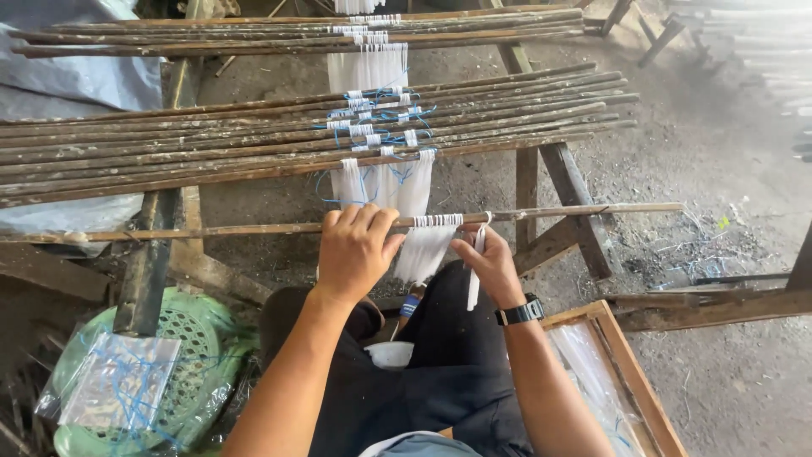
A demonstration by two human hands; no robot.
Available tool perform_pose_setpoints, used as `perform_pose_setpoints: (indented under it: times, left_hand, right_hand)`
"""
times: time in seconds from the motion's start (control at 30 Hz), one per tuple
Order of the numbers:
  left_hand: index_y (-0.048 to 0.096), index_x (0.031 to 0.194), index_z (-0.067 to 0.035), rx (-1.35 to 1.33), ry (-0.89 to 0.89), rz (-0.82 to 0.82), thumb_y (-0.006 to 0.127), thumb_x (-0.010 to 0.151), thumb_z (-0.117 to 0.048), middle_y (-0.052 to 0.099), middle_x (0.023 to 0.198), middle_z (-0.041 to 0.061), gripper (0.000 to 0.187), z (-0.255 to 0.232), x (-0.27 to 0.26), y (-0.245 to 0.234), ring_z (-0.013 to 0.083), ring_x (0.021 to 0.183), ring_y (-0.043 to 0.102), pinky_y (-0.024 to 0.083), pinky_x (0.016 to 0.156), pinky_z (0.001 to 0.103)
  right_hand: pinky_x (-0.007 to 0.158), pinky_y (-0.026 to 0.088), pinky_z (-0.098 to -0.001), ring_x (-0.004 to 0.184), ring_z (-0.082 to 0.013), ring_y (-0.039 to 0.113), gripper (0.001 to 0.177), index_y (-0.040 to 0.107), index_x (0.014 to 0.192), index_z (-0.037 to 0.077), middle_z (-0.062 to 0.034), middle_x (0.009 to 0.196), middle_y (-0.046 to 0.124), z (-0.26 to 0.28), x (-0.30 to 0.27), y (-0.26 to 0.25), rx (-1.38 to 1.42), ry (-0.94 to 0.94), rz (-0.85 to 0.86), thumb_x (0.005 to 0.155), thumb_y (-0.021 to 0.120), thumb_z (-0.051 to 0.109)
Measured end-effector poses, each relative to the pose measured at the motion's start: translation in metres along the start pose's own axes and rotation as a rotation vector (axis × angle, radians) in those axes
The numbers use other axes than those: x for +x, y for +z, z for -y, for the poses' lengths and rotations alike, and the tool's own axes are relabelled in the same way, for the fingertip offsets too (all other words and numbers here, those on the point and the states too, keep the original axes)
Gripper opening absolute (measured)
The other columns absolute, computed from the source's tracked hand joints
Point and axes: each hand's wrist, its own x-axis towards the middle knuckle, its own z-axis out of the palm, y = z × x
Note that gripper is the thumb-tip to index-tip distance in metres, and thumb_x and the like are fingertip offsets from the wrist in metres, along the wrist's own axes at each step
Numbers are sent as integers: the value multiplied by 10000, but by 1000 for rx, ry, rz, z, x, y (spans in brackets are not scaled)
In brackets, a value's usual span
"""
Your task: Tying white candle wicks onto wooden sticks using blue thread on a wooden rack.
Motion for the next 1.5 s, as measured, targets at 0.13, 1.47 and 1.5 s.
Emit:
perform_pose_setpoints:
  times: [0.13,1.47,1.5]
  left_hand:
    - [529,916,-200,-12,2,-13,599,749,-376,514,737,-9,252,1,-1,3,162,693,512,378,662,299]
    - [533,921,-190,14,3,-30,600,728,-400,511,727,-3,293,2,-2,6,158,693,506,381,683,296]
    - [529,916,-192,14,-1,-33,594,731,-408,507,725,-6,292,2,-2,6,156,692,505,380,681,295]
  right_hand:
    - [463,354,-195,484,-74,455,171,619,791,47,-12,521,505,-17,7,0,-52,22,-4,704,720,154]
    - [589,395,-240,597,-154,508,196,514,783,0,-110,606,542,30,-9,7,270,-140,-165,867,507,176]
    - [558,404,-253,557,-171,525,203,511,784,-8,-119,560,539,30,-9,7,322,-112,-125,865,511,179]
